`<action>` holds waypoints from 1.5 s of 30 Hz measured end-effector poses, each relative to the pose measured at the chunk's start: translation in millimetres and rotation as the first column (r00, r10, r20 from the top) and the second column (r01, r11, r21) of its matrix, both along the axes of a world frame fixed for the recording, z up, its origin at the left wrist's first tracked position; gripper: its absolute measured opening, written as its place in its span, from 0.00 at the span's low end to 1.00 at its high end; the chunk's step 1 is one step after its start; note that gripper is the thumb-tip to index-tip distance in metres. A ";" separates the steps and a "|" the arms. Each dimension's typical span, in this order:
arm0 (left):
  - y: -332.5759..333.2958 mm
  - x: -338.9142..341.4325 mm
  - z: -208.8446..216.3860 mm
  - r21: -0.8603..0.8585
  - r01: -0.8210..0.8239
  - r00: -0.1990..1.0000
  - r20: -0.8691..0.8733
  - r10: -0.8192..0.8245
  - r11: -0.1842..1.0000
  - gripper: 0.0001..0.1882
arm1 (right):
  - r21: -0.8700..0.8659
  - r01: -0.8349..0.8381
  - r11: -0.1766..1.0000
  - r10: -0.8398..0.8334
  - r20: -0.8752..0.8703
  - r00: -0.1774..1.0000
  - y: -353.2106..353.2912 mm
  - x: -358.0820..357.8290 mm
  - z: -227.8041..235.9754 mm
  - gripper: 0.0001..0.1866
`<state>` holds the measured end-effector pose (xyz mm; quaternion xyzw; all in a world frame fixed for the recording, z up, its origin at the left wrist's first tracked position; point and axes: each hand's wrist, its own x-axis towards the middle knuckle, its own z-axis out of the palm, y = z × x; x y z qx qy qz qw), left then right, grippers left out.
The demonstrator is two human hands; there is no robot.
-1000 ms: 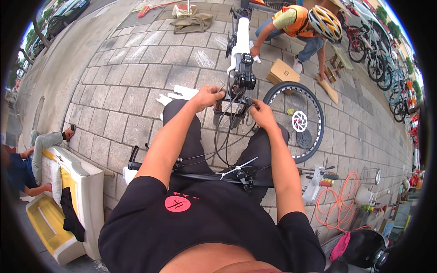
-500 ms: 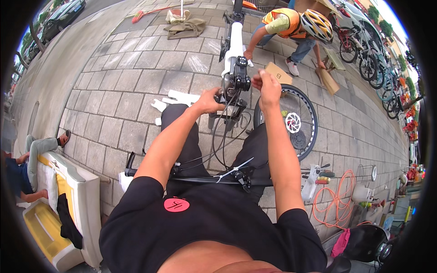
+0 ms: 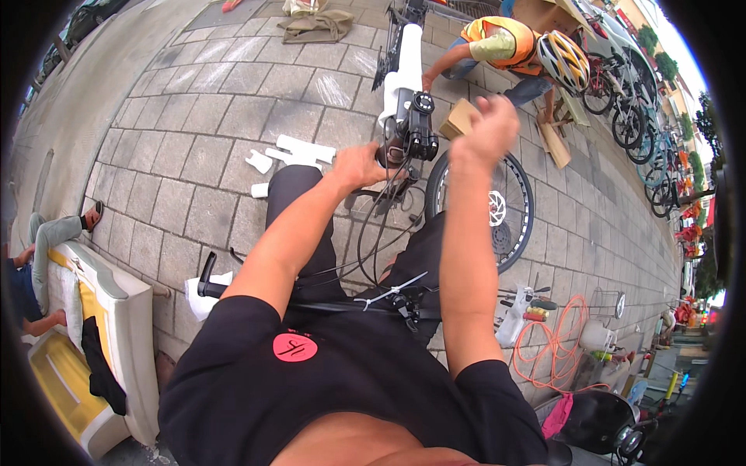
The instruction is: The person assembles a bicycle by attaching the handlebar to the stem and tightening the bolts with an Allen key. They also route the brake cables and adjust the components on the handlebar.
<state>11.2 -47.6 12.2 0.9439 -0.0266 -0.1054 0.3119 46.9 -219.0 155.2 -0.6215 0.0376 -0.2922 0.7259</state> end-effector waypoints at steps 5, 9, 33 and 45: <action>2.5 -0.7 11.3 0.002 -0.006 1.000 0.015 0.006 1.000 0.54 | 0.200 -0.034 0.979 0.035 -0.001 0.999 10.2 -1.7 12.8 0.13; 1.2 -1.4 4.2 -0.027 -0.008 0.999 0.040 0.009 1.000 0.53 | 0.308 0.110 0.945 -0.123 0.026 0.992 -15.5 1.7 17.1 0.13; 51.4 -19.7 -19.4 -0.545 -0.048 0.994 -0.110 -0.015 0.837 0.25 | -0.495 -0.731 0.469 0.330 -0.670 0.665 -83.6 -39.5 -172.5 0.32; 54.1 -22.4 -29.1 -0.568 0.049 0.999 0.024 -0.043 0.822 0.21 | -0.582 -0.649 0.489 0.225 -0.635 0.739 -65.4 -54.5 -159.6 0.32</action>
